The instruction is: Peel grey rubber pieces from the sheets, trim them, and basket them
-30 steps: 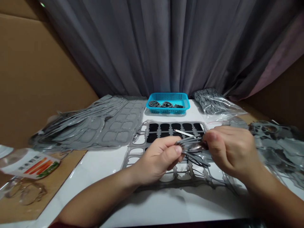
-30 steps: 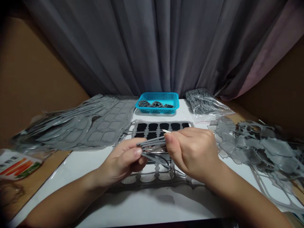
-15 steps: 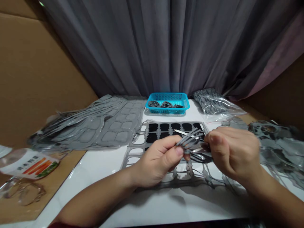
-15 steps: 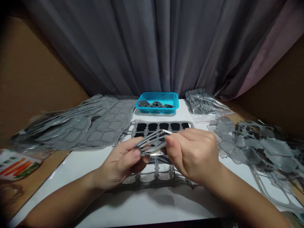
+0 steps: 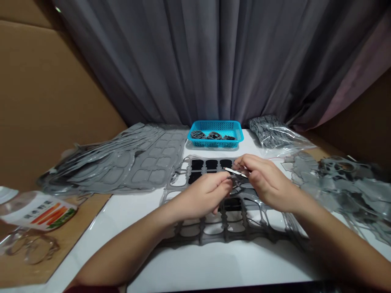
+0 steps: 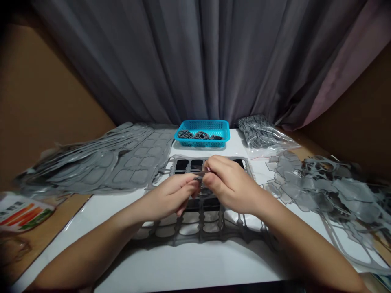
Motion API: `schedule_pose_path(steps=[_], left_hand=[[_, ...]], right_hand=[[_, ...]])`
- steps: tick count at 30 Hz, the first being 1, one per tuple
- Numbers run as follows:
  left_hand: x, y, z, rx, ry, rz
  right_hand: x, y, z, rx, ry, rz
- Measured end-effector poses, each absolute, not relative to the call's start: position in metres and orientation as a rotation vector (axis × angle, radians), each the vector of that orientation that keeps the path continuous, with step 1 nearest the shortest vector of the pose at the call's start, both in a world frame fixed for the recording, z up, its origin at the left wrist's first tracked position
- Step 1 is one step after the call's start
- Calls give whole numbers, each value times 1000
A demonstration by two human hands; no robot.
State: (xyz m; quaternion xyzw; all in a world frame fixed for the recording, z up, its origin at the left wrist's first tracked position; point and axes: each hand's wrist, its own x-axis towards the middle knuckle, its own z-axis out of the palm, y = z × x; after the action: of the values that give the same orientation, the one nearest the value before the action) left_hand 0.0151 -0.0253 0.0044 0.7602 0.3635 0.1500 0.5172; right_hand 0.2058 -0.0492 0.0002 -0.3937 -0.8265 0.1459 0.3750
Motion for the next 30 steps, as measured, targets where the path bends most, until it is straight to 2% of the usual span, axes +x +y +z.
schedule_pose_path(steps=[5, 9, 13, 20, 26, 30], left_hand=[[10, -5, 8, 1409, 900, 650], [6, 2, 13, 1094, 766, 770], [7, -3, 5, 1343, 784, 708], [15, -6, -22, 1689, 815, 641], [10, 2, -17, 1837, 850, 537], [6, 2, -5, 1816, 879, 408]], right_hand=[[207, -47, -4, -1239, -2162, -205], [208, -50, 0, -1223, -2216, -406], [205, -48, -1, -1148, -2263, -544], [206, -45, -9, -1205, -2344, -634], [224, -36, -2, -1265, -2444, -613], [240, -28, 0, -1255, -2382, -381]])
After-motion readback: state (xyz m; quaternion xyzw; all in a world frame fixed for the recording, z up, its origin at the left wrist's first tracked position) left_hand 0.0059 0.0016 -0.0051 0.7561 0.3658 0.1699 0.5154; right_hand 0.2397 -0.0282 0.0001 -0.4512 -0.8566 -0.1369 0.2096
